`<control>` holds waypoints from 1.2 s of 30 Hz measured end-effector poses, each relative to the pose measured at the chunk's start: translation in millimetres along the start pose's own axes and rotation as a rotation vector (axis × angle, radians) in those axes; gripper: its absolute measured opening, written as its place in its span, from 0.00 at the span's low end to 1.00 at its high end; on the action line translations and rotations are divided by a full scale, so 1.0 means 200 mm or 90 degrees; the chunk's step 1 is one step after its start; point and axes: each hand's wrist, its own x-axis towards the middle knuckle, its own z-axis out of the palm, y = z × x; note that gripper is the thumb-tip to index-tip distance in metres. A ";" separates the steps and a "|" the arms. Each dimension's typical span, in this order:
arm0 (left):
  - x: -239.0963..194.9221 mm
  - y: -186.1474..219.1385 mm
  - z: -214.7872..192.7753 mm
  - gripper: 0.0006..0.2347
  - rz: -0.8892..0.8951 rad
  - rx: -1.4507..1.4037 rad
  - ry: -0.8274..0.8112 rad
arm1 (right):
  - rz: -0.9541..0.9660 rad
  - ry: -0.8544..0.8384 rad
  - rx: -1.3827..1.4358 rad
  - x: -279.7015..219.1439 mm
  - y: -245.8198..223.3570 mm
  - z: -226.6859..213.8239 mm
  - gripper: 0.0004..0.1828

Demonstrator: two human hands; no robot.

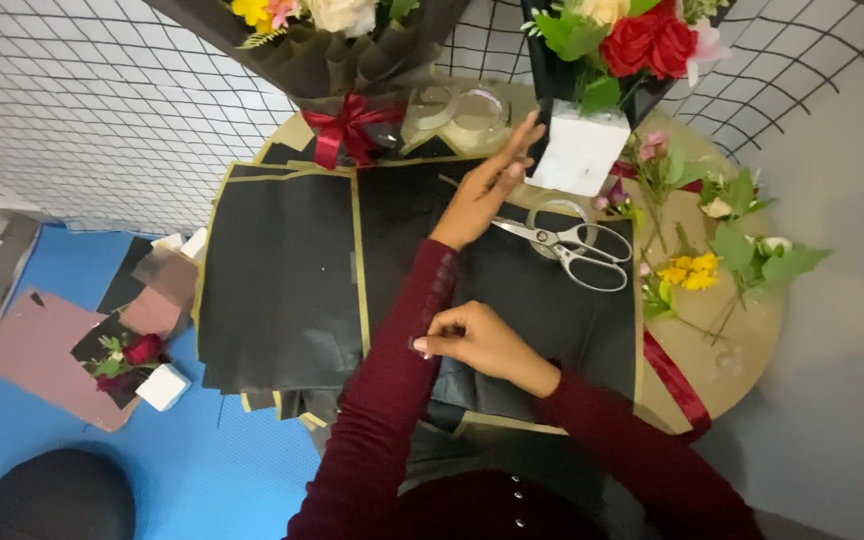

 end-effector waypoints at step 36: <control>0.00 -0.21 0.04 0.19 -0.109 -0.080 0.178 | -0.106 0.436 0.188 0.02 0.24 -0.85 0.03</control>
